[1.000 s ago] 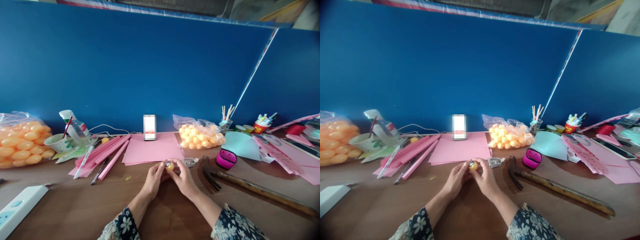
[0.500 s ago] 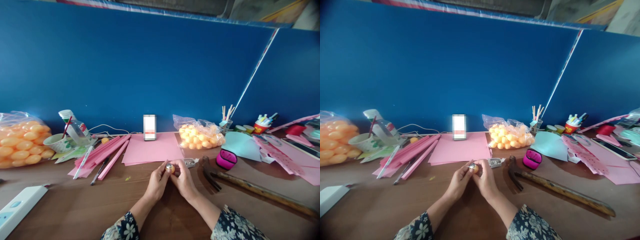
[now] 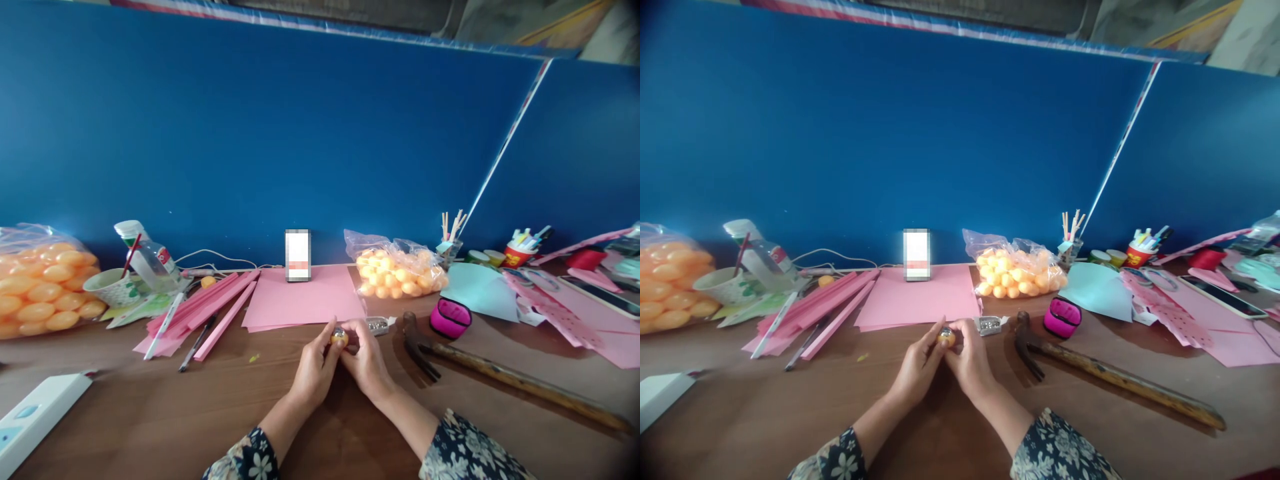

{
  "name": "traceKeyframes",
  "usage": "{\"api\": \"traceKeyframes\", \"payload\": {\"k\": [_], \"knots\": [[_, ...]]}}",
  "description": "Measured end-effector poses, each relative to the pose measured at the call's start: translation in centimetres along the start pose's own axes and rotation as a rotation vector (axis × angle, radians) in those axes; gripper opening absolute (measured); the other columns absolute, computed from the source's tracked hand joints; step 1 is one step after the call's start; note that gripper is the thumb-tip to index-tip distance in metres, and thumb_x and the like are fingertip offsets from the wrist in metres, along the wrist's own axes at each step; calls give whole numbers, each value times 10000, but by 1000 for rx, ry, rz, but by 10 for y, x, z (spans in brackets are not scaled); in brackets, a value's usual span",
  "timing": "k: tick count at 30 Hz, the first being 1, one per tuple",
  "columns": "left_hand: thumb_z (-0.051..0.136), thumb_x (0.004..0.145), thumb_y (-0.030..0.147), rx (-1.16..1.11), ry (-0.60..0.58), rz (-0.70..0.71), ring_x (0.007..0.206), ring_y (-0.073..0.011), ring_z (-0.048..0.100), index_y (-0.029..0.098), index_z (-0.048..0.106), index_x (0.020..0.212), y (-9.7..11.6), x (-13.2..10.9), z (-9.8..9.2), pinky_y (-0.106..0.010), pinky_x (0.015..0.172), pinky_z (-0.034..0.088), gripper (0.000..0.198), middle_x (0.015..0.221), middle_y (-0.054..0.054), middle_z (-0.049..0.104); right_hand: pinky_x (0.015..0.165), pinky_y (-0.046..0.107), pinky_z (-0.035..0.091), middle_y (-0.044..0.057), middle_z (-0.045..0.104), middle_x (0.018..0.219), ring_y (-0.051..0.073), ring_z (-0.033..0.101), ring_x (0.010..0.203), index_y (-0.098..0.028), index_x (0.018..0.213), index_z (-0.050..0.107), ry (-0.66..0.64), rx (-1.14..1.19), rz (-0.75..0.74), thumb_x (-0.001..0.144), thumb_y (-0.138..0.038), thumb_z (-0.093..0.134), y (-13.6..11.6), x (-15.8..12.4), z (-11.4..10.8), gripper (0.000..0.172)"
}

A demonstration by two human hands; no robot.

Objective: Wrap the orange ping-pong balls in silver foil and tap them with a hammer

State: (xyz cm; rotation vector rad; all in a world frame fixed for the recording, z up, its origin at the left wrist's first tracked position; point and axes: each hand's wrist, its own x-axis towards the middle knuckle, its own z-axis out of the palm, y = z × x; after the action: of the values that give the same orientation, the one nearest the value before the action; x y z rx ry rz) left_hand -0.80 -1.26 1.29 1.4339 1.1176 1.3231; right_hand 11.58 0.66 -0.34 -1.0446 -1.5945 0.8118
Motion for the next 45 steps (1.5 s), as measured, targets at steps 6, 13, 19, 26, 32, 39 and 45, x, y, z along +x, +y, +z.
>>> {"api": "traceKeyframes", "payload": {"k": [6, 13, 19, 26, 32, 39, 45], "knots": [[534, 787, 318, -46, -39, -41, 1051, -232, 558, 197, 458, 1262, -5, 2, -1, -364, 944, 400, 496, 1142, -59, 620, 688, 299, 526, 64, 573, 934, 186, 590, 830, -199, 956, 487, -6, 11, -8, 766, -246, 568, -4, -1, -2, 212], [596, 744, 326, -227, -84, -121, 1025, -212, 564, 162, 445, 1266, -7, 7, -2, -336, 933, 411, 567, 1142, -78, 613, 682, 313, 520, 64, 592, 916, 179, 591, 778, -188, 971, 487, -11, -54, 12, 756, -289, 598, -5, 2, 1, 262], [596, 737, 374, -295, -17, -230, 811, -174, 617, 159, 461, 1249, -6, 9, -1, -338, 790, 496, 572, 957, -58, 649, 817, 343, 485, 81, 518, 1116, 202, 540, 964, -231, 1163, 421, -59, -368, -95, 788, -253, 553, -33, -10, -41, 398], [625, 706, 383, -293, -3, -230, 742, -155, 609, 133, 484, 1216, -10, 9, 3, -331, 728, 511, 585, 875, -47, 619, 853, 393, 445, 102, 560, 1065, 249, 537, 988, -191, 1077, 504, -58, -1055, -130, 826, -245, 428, -2, -37, -169, 268], [597, 730, 378, -248, -41, -166, 728, -146, 602, 130, 457, 1239, -14, 8, 4, -321, 705, 511, 583, 869, -45, 616, 862, 363, 425, 134, 542, 1086, 243, 529, 973, -119, 1160, 483, -186, -1326, -112, 790, -92, 376, 27, -47, -202, 386], [663, 676, 309, -170, 9, -132, 679, -104, 579, 142, 508, 1202, -10, 7, -3, -238, 701, 481, 574, 793, -22, 650, 789, 331, 400, 117, 543, 934, 241, 529, 886, -133, 1077, 520, -362, -1322, 45, 681, -48, 409, 5, -40, -185, 420], [695, 638, 272, -258, -5, -173, 792, -121, 603, 160, 507, 1201, -8, 8, -4, -236, 756, 477, 605, 996, -60, 650, 683, 266, 403, 39, 567, 852, 188, 564, 768, -215, 915, 487, -388, -966, 325, 711, -167, 408, -10, -52, -178, 224]]}}
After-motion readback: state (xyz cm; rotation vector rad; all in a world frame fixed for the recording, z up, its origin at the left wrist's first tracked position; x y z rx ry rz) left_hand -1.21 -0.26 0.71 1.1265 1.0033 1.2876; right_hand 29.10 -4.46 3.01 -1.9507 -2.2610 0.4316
